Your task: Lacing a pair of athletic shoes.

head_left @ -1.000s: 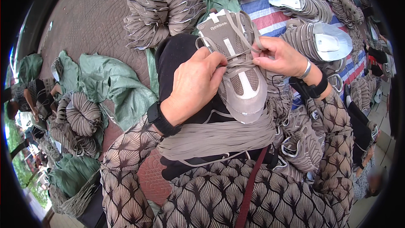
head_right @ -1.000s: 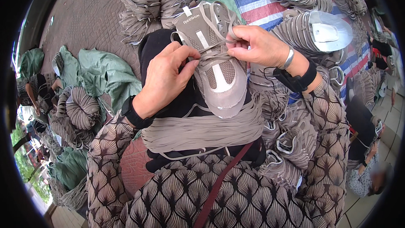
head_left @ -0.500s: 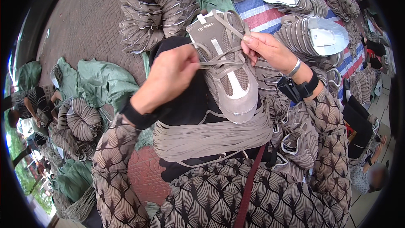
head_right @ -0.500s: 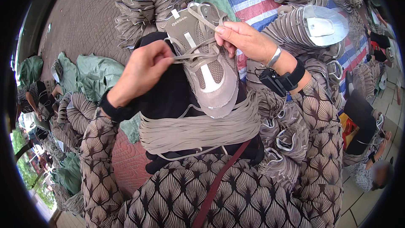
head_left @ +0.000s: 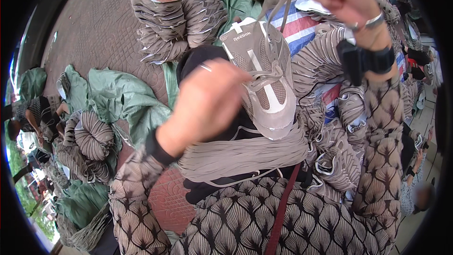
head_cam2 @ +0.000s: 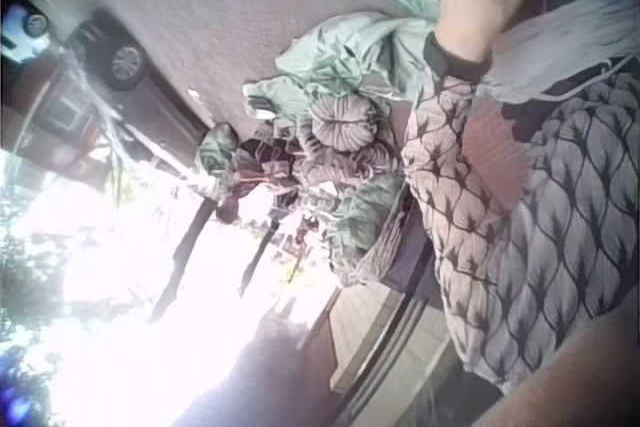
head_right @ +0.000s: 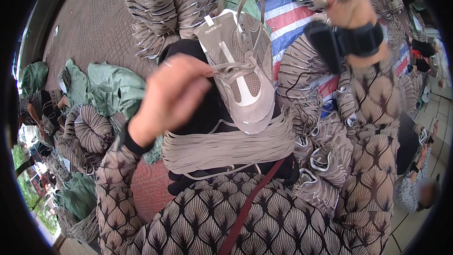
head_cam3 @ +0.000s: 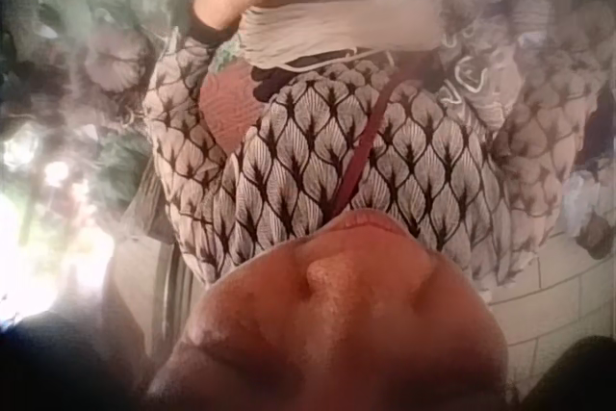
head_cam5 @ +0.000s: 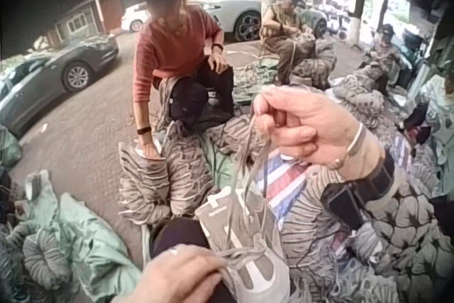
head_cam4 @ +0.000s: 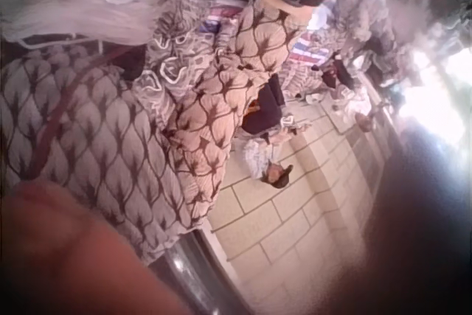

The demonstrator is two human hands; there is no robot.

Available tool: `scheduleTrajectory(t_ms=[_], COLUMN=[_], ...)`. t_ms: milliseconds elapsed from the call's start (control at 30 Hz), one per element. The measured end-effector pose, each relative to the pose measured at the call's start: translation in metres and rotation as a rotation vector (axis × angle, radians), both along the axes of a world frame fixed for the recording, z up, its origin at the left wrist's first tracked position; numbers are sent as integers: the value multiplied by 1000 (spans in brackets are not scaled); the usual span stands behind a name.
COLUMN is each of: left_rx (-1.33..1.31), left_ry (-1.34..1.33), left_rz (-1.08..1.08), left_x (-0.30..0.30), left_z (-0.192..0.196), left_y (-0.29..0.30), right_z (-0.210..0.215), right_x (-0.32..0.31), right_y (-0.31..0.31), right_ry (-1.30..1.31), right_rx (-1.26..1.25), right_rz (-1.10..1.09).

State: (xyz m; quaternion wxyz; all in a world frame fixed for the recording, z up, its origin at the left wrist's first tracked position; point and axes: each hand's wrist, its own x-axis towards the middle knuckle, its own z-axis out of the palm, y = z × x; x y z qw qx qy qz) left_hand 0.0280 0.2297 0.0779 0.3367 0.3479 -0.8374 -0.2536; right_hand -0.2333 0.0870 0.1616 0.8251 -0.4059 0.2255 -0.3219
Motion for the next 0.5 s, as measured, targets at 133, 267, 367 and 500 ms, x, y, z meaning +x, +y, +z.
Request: scheduleTrajectory(t_ms=[133, 267, 367, 500], left_rx=[47, -20, 30, 7], left_ry=[-242, -360, -333, -279], left_rz=[-375, -400, -401, -447], left_x=[-42, -49, -46, -59], left_z=[-15, -23, -31, -30], left_y=[49, 56, 58, 53], right_z=[44, 47, 43, 53], right_x=[34, 75, 97, 72], right_y=[-30, -96, -168, -237], right_ry=[383, 676, 561, 700], right_rx=[-294, -491, 16, 683], right_rz=[96, 211, 67, 79])
